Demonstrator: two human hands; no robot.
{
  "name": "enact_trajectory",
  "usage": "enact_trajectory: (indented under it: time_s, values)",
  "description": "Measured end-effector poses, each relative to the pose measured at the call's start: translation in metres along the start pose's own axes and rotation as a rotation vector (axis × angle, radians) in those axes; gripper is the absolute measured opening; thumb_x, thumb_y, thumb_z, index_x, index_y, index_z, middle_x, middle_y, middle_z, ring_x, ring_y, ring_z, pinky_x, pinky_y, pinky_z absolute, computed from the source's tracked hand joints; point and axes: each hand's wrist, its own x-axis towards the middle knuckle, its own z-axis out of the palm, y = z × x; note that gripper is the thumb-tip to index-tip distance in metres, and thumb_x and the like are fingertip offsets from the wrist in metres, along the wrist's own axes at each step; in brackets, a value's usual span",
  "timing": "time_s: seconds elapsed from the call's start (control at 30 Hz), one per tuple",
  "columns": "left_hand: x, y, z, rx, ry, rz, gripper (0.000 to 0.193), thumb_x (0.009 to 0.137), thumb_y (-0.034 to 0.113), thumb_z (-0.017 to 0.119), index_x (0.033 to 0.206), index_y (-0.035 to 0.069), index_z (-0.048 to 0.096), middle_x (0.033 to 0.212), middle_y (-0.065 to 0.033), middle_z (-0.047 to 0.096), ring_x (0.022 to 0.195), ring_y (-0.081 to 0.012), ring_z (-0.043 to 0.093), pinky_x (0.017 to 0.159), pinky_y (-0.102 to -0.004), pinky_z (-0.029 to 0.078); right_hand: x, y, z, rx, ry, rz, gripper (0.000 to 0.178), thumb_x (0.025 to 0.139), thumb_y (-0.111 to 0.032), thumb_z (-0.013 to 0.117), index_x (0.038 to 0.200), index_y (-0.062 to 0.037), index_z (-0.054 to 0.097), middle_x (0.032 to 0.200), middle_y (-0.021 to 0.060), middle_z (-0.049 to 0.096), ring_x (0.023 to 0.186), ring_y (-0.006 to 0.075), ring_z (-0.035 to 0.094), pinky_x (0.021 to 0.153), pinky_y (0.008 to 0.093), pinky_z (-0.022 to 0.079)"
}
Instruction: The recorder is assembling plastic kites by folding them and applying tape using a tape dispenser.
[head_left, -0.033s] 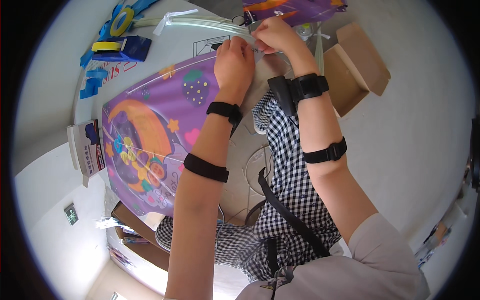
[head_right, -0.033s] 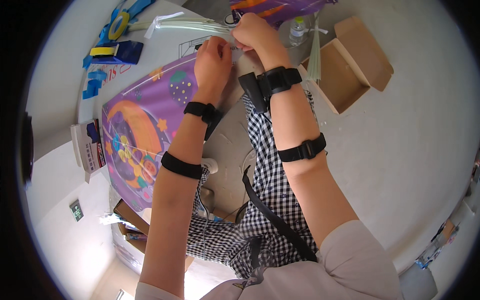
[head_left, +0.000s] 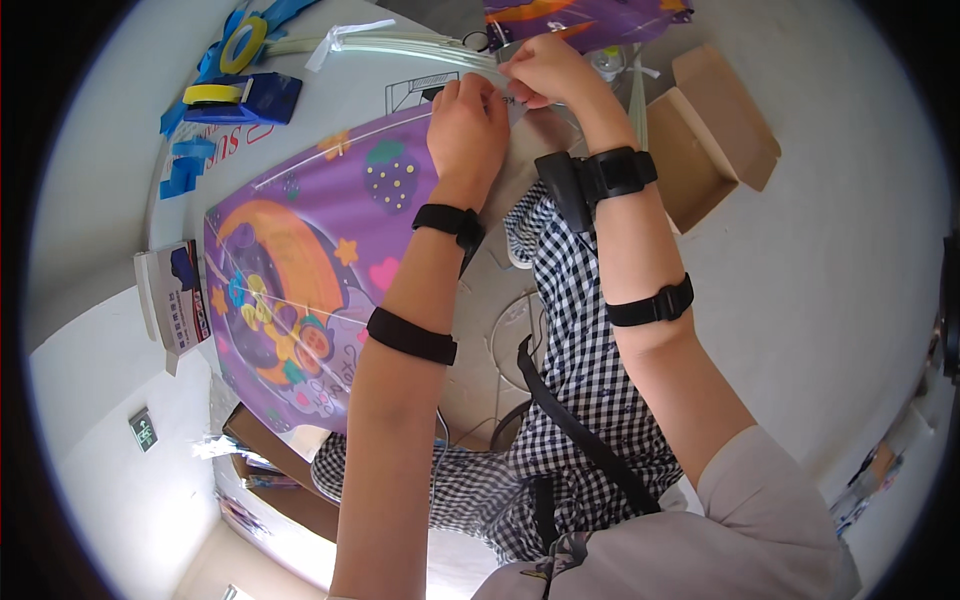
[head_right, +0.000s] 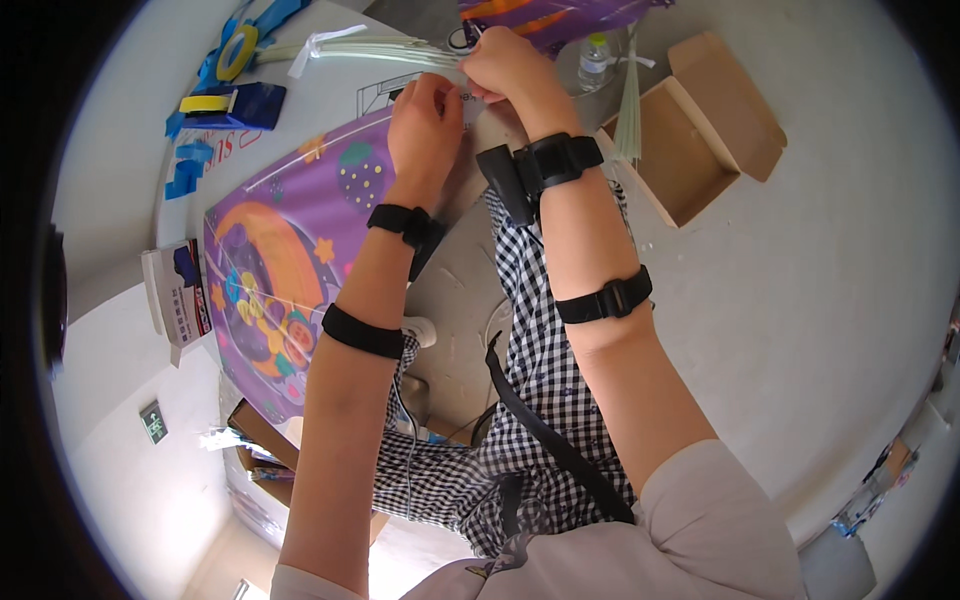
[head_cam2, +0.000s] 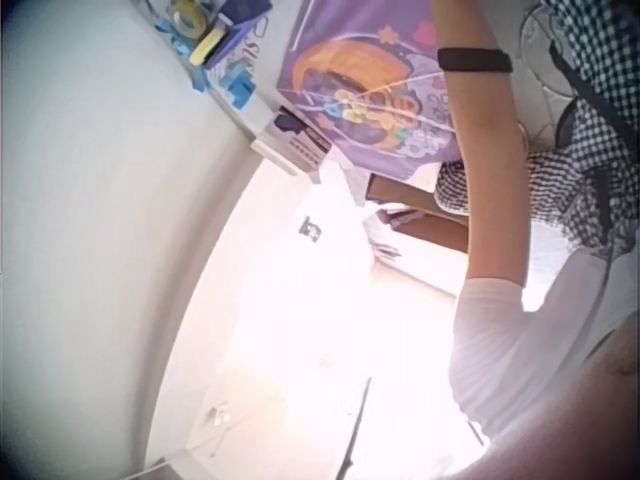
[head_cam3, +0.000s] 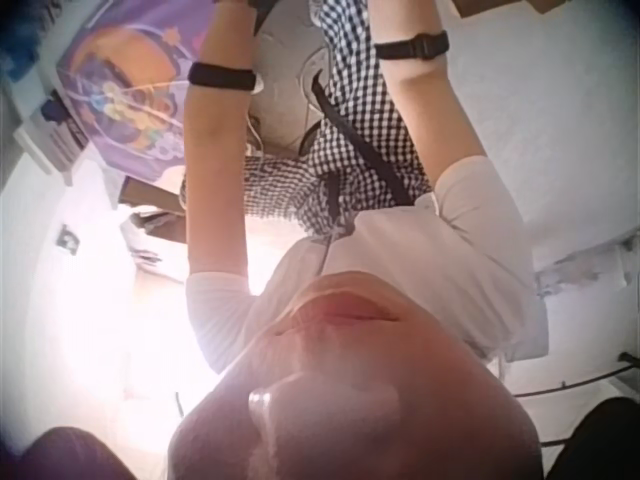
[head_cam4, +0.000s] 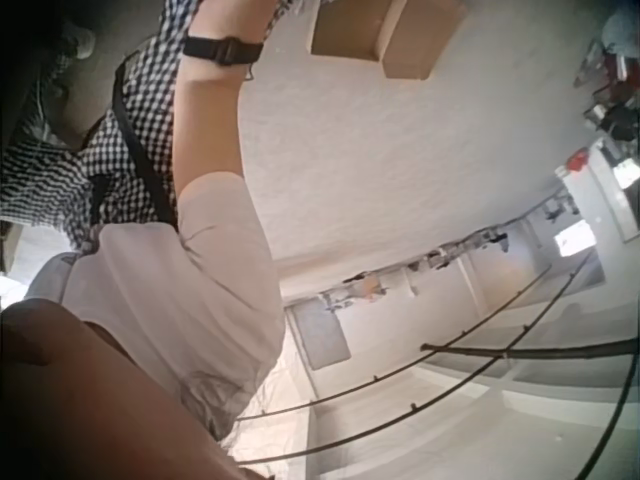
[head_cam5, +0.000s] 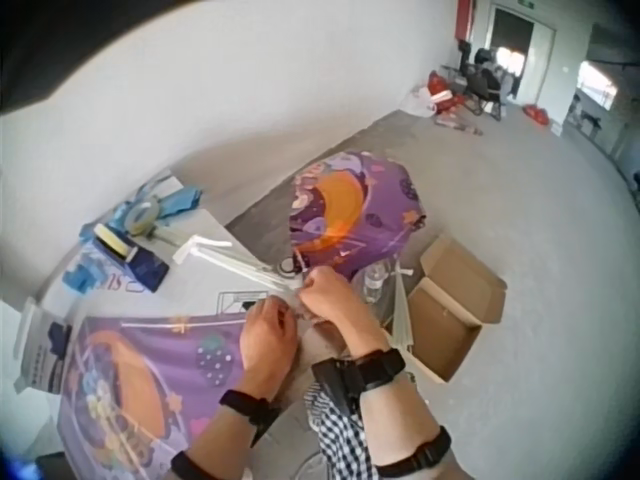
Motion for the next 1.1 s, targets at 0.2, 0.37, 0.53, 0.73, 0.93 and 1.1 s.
enact_trajectory:
  time_s: [0.2,0.37,0.53,0.73,0.93,1.1]
  values:
    - [0.001,0.000,-0.001,-0.020,-0.022,-0.026,0.009,0.084,0.017,0.062,0.084,0.009,0.058,0.083,-0.0074,0.060,0.084,-0.0282,0.059,0.068,-0.0406,0.050,-0.004,-0.004,-0.001,-0.009,-0.031,-0.044,0.019,0.084,-0.015,0.069,0.094,0.0000,0.065,0.076,0.0072,0.068,0.068,0.0139,0.066,0.059,0.0267,0.055]
    - [0.001,0.000,-0.001,-0.022,-0.029,-0.065,0.011,0.085,0.019,0.063,0.087,0.008,0.063,0.082,-0.0077,0.061,0.081,-0.0272,0.060,0.069,-0.0384,0.049,-0.002,-0.004,0.000,-0.026,-0.017,-0.007,0.019,0.082,-0.007,0.066,0.099,-0.0002,0.063,0.082,0.0073,0.068,0.070,0.0137,0.066,0.060,0.0262,0.054]
    - [0.000,-0.001,0.000,-0.045,-0.010,-0.060,0.010,0.084,0.018,0.063,0.084,0.008,0.062,0.083,-0.0078,0.061,0.083,-0.0277,0.059,0.069,-0.0394,0.049,0.002,0.000,0.003,-0.076,-0.019,-0.027,0.020,0.080,-0.006,0.067,0.098,0.0008,0.062,0.083,0.0083,0.068,0.069,0.0142,0.066,0.059,0.0273,0.054]
    - [0.006,-0.011,-0.001,-0.231,-0.072,-0.165,0.013,0.084,0.017,0.066,0.086,0.004,0.064,0.082,-0.0092,0.065,0.076,-0.0238,0.062,0.066,-0.0346,0.050,0.007,0.007,0.012,-0.145,0.054,-0.068,0.022,0.078,-0.005,0.069,0.096,0.0017,0.060,0.080,0.0102,0.066,0.066,0.0155,0.065,0.057,0.0278,0.053]
    - [0.009,-0.020,-0.006,-0.393,-0.109,-0.225,0.013,0.083,0.012,0.067,0.089,0.001,0.065,0.079,-0.0103,0.066,0.071,-0.0201,0.063,0.067,-0.0307,0.050,0.007,0.010,0.019,-0.245,0.130,-0.118,0.026,0.078,-0.009,0.072,0.097,0.0022,0.060,0.081,0.0141,0.066,0.068,0.0207,0.066,0.059,0.0308,0.053]
    - [0.008,-0.021,-0.009,-0.437,-0.091,-0.229,0.011,0.081,0.010,0.067,0.085,0.000,0.064,0.078,-0.0111,0.065,0.070,-0.0220,0.063,0.066,-0.0322,0.050,0.007,0.012,0.021,-0.247,0.185,-0.140,0.028,0.077,-0.012,0.073,0.096,0.0021,0.060,0.085,0.0160,0.067,0.072,0.0243,0.068,0.062,0.0326,0.053]
